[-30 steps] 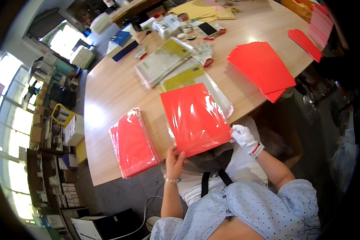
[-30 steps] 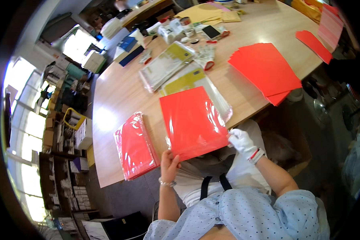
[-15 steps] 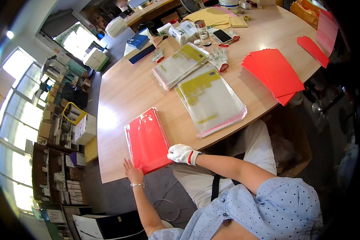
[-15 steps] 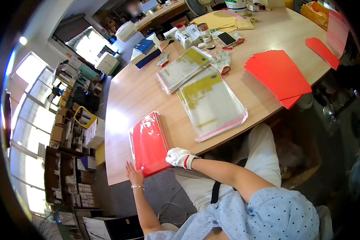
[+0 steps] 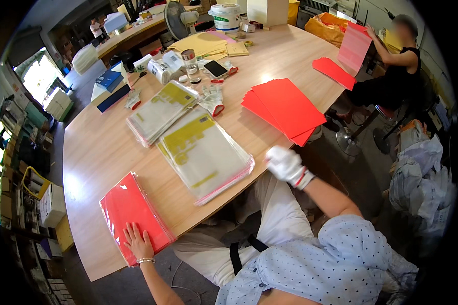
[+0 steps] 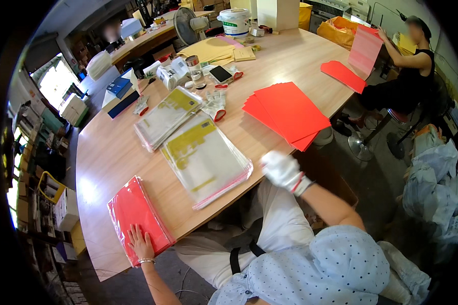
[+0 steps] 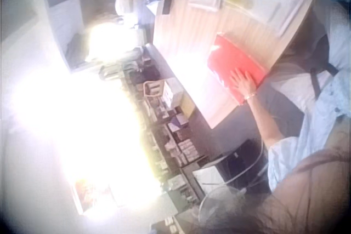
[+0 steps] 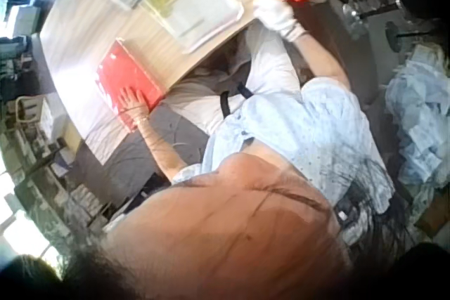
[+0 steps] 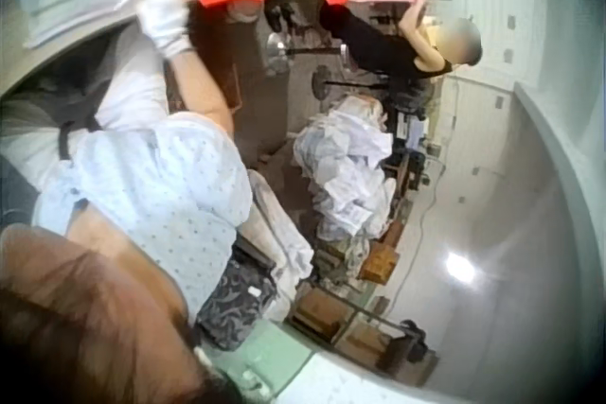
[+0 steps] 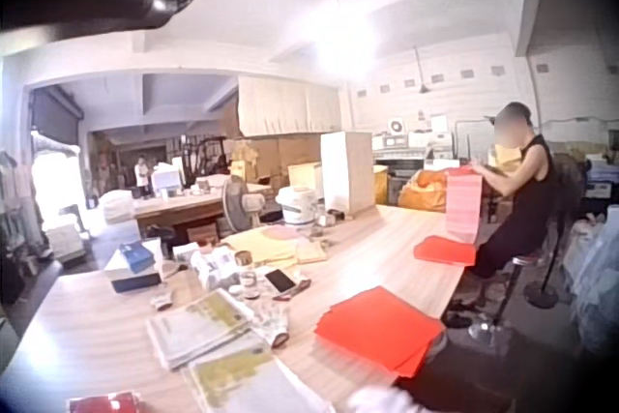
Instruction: The person sits at a table and repeatedly picks up red envelopes, places them into clear plastic sleeves, and stacks the packaged items. The person wears white gloves and handles the envelopes one by one, creating a growing pile of finished packages on the table.
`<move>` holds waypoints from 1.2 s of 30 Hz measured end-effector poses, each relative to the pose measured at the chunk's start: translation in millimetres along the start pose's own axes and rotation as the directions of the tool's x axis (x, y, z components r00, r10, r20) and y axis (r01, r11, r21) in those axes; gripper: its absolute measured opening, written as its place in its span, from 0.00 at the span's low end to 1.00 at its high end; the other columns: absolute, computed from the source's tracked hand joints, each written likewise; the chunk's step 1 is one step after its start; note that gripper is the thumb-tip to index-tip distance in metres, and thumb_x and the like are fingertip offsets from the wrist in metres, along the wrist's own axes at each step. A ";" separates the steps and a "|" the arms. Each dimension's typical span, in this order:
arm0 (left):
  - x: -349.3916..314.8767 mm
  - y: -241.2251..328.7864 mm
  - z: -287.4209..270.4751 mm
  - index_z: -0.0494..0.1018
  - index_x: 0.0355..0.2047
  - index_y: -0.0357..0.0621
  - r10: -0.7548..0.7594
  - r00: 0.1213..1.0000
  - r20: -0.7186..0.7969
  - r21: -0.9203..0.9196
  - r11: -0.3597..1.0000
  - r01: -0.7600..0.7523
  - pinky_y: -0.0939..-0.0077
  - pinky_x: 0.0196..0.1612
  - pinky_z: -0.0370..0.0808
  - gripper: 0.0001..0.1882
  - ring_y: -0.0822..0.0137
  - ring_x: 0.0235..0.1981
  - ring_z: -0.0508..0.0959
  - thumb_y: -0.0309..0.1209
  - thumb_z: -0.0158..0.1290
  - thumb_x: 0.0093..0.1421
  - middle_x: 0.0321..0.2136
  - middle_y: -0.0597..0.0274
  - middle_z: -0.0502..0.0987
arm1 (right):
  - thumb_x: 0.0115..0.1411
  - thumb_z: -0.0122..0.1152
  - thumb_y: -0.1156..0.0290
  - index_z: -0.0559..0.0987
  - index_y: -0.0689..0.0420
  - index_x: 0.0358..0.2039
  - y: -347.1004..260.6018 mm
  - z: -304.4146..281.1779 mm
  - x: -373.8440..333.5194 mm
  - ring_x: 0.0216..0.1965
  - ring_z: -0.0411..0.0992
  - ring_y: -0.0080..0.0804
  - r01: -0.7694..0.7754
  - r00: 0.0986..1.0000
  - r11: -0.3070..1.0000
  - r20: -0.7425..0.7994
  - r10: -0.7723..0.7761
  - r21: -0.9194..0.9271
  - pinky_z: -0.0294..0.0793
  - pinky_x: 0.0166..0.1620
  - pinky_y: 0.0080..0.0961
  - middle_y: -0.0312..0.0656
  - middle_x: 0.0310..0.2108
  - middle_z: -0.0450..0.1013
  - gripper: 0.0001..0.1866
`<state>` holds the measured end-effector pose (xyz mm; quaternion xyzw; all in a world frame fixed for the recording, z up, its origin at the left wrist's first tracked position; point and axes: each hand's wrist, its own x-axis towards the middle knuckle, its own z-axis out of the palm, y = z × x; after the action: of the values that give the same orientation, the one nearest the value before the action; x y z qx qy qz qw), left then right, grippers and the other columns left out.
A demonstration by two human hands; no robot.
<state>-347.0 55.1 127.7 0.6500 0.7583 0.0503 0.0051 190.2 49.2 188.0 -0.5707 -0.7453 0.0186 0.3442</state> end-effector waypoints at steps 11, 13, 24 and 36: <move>-15.8 104.1 -45.1 0.70 0.46 0.35 0.140 0.933 -0.331 -0.627 0.706 -0.329 0.66 0.46 0.72 0.15 0.56 0.42 0.76 0.26 0.49 0.58 0.40 0.50 0.76 | 0.51 0.55 0.68 0.71 0.54 0.31 124.8 -59.5 14.7 0.35 0.71 0.39 -0.086 0.985 0.960 0.120 0.122 -0.267 0.71 0.38 0.33 0.39 0.27 0.71 0.07; -13.4 143.4 -43.5 0.70 0.44 0.33 0.291 0.927 -0.235 -0.683 0.630 -0.370 0.65 0.45 0.72 0.14 0.55 0.40 0.77 0.24 0.48 0.57 0.36 0.51 0.77 | 0.54 0.54 0.68 0.72 0.53 0.30 130.1 -63.5 16.0 0.32 0.72 0.40 -0.061 0.996 0.969 0.052 0.075 -0.238 0.72 0.35 0.34 0.40 0.26 0.72 0.04; 43.4 274.9 19.9 0.69 0.45 0.41 0.524 0.833 0.179 0.081 0.836 -0.543 0.62 0.46 0.70 0.19 0.53 0.42 0.73 0.33 0.52 0.53 0.43 0.49 0.71 | 0.45 0.64 0.72 0.73 0.59 0.32 42.9 -82.4 -78.2 0.40 0.71 0.40 0.087 0.993 0.993 -0.078 -0.093 -0.080 0.72 0.44 0.33 0.43 0.36 0.71 0.13; 81.6 240.0 46.5 0.74 0.33 0.41 0.546 0.833 -0.093 -0.334 0.770 -0.543 0.62 0.42 0.73 0.11 0.54 0.37 0.75 0.33 0.45 0.58 0.33 0.52 0.76 | 0.59 0.50 0.64 0.70 0.53 0.31 110.2 -56.3 -90.9 0.15 0.63 0.22 -0.303 0.595 0.174 0.043 0.803 0.937 0.62 0.17 0.20 0.32 0.19 0.66 0.07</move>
<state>-119.8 174.8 106.0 0.8303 0.5165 0.1793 0.1084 322.7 -11.5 139.9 -0.5244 -0.2325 0.3931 0.7186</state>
